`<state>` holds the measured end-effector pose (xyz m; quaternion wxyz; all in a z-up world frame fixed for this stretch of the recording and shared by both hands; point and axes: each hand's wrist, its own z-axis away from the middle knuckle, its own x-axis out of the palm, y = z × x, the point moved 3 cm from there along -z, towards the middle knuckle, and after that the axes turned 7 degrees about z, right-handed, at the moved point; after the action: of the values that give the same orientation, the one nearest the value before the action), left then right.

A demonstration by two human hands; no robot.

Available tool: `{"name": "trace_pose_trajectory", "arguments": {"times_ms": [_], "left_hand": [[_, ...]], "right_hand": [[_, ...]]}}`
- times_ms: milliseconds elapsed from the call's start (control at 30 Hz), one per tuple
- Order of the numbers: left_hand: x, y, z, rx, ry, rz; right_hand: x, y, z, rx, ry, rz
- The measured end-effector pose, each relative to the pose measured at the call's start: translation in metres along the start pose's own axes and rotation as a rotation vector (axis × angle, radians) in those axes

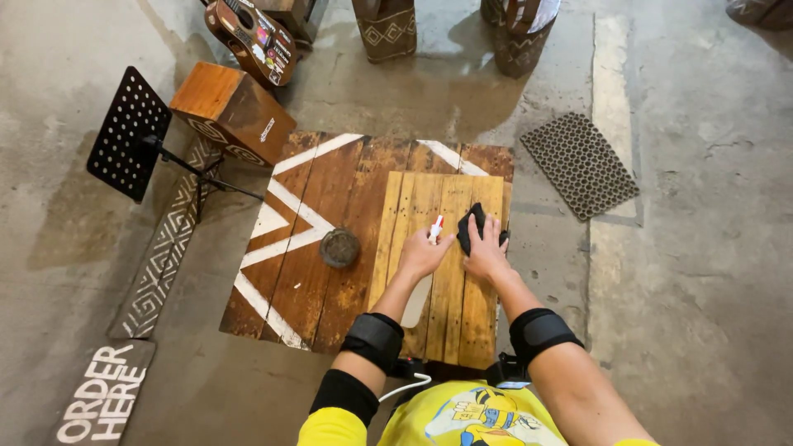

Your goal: The person cleans small wooden planks by spraying them with a liquid and wiping them with a black cloth. After cleaning each plank, the person places it on a nearby wooden bench. The process is repeated for multiple planks.

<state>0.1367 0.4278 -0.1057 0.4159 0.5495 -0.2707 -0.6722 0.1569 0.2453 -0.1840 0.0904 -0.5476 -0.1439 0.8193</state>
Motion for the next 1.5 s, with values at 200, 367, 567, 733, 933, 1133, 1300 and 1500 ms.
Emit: {"name": "trace_pose_trajectory", "arguments": {"times_ms": [200,367,567,733,933,1133,1300,1500], "left_hand": [[-0.011,-0.004,0.014,0.048,0.084,0.038],[-0.027,-0.014,0.019,0.111,0.059,0.05],[-0.059,-0.051,0.026,0.174,0.072,0.199],[-0.119,-0.054,0.062,0.253,0.241,0.247],[-0.167,-0.083,0.092,0.266,0.395,0.31],[-0.179,-0.146,0.088,0.299,0.458,0.297],[-0.177,-0.173,0.088,0.324,0.532,0.376],[-0.174,-0.187,0.079,0.315,0.541,0.489]], "right_hand": [[-0.006,-0.004,0.009,-0.006,0.036,-0.031],[0.0,-0.017,0.026,0.03,0.043,-0.021],[0.015,-0.059,0.046,0.004,0.029,-0.037],[0.038,-0.083,0.024,-0.314,0.313,-0.182],[0.039,-0.144,0.042,-0.326,0.305,-0.231],[0.039,-0.198,0.074,-0.258,0.189,-0.223],[0.047,-0.227,0.075,-0.355,0.175,-0.199],[0.046,-0.265,0.085,-0.378,0.116,-0.287]]}}
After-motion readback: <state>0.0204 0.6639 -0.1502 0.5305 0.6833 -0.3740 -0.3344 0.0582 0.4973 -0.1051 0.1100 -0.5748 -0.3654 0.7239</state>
